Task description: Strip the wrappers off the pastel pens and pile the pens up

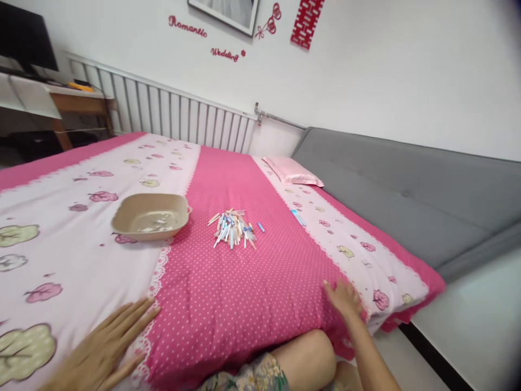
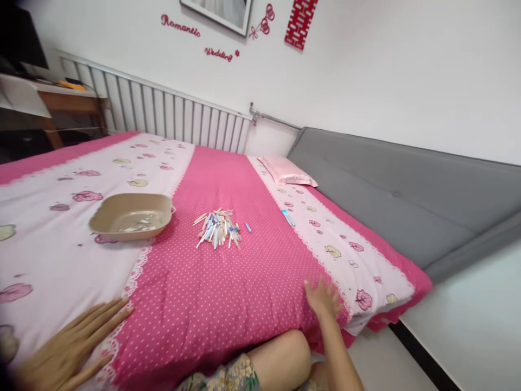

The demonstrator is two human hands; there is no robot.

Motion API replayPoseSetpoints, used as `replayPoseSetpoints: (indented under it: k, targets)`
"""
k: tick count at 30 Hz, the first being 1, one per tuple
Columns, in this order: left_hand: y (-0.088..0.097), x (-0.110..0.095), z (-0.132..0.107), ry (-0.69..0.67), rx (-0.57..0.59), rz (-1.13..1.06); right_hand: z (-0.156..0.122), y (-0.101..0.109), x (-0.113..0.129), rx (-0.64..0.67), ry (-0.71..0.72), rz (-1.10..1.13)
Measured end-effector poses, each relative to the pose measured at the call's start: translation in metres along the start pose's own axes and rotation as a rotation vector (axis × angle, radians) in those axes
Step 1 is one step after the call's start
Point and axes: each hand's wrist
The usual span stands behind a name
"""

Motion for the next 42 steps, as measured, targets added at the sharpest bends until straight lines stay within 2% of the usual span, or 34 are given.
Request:
replayPoseSetpoints:
  k: [2, 4, 7, 10, 13, 21, 29, 34, 42]
  targets:
    - [0.006, 0.002, 0.001, -0.094, 0.095, 0.036, -0.004, 0.002, 0.024, 0.053, 0.056, 0.028]
    - [0.008, 0.004, -0.001, -0.096, 0.138, 0.065, -0.008, -0.005, 0.047, 0.136, 0.101, 0.052]
    - [0.005, 0.006, -0.004, -0.070, 0.160, 0.073, -0.017, -0.026, 0.074, 0.252, 0.144, 0.051]
    - [0.002, 0.006, -0.007, -0.050, 0.168, 0.036, -0.025, -0.048, 0.085, 0.200, 0.116, 0.011]
    - [0.002, 0.005, -0.006, -0.047, 0.188, 0.030, -0.027, -0.055, 0.085, 0.195, 0.117, -0.003]
    - [-0.001, 0.007, -0.002, 0.016, 0.145, -0.063, -0.023, -0.046, 0.082, 0.232, 0.155, -0.045]
    - [-0.003, 0.012, -0.003, -0.008, 0.134, -0.030, -0.026, -0.043, 0.083, 0.239, 0.158, -0.015]
    - [-0.004, 0.005, -0.002, -0.013, 0.072, -0.005, -0.025, -0.044, 0.083, 0.242, 0.155, 0.005]
    - [-0.003, -0.011, 0.003, 0.075, 0.010, -0.041, -0.023, -0.043, 0.083, 0.256, 0.159, 0.020]
Point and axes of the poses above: each hand's wrist, its own z-axis towards the middle knuckle, its own y-axis out of the back of the hand, x = y × z
